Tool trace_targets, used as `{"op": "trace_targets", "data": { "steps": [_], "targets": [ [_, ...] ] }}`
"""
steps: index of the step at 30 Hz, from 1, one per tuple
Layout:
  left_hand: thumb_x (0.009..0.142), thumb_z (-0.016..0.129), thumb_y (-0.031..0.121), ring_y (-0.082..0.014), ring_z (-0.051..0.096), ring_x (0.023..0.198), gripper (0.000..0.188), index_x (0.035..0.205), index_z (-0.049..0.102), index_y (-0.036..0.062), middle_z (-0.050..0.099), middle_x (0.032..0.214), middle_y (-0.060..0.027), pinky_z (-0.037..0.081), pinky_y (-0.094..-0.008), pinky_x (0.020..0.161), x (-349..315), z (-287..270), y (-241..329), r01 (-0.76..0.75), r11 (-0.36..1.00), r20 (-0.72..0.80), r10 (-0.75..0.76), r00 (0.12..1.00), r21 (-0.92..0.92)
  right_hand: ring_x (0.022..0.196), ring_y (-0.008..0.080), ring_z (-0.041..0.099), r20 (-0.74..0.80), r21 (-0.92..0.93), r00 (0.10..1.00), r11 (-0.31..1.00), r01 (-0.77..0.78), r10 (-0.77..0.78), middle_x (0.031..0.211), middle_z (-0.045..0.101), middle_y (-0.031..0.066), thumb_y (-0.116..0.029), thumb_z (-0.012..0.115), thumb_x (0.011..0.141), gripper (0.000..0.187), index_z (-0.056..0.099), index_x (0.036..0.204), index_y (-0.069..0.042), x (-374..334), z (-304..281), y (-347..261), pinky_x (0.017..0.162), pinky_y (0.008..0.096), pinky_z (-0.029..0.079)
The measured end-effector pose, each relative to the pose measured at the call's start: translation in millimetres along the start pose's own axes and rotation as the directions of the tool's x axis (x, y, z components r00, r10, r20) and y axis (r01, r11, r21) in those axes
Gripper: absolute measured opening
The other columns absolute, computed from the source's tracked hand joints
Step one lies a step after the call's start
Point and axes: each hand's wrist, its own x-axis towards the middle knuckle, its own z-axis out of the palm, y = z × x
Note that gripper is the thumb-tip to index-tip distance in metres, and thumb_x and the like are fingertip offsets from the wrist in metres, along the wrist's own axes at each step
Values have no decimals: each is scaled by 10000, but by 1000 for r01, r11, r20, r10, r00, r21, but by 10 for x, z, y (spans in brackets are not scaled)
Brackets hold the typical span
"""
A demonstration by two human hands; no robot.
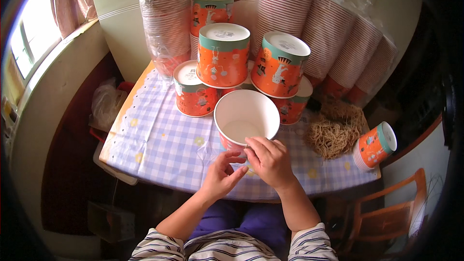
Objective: Organizing and preparing paper buckets for packaging by stacking them and attaching handles.
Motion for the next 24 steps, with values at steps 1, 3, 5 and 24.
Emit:
{"op": "trace_targets", "data": {
  "steps": [1, 3, 5, 24],
  "targets": [
    [846, 670, 85, 6, 431, 565, 371, 1167, 494, 22, 642, 930, -45, 360, -154, 501, 9, 61, 28, -25, 1000, -22, 25, 999, 6, 726, 247, 635, 9, 20, 1000, 1000, -11, 11, 900, 651, 74, -69, 709, 728, 291, 632, 1008, -56, -2, 0, -4, 647, 345, 484],
    [823, 694, 116, -15, 436, 542, 372, 1139, 520, 24, 640, 855, -33, 370, -177, 494, 36, 128, 26, -39, 993, -85, 48, 995, 109, 734, 249, 636, 12, 29, 1000, 1000, -10, 10, 911, 655, 75, -66, 705, 732, 295, 633, 1018, -55, -8, -1, -2, 654, 346, 485],
    [800, 718, 147, -35, 440, 518, 375, 1111, 546, 26, 638, 779, -20, 381, -201, 488, 68, 179, 10, -45, 976, -145, 76, 987, 211, 742, 251, 637, 16, 39, 1000, 999, -10, 10, 922, 659, 77, -62, 701, 736, 300, 635, 1028, -55, -9, -8, 6, 660, 346, 486],
    [829, 658, 28, -142, 507, 565, 64, 882, 632, 4, 544, 732, -65, 410, -256, 505, 202, 186, -170, -376, 873, -135, 432, 892, 310, 754, 208, 642, 36, -100, 997, 992, 73, -70, 915, 648, 71, -95, 652, 783, 233, 623, 1003, -25, 2, 31, 32, 663, 329, 465]
  ]
}}
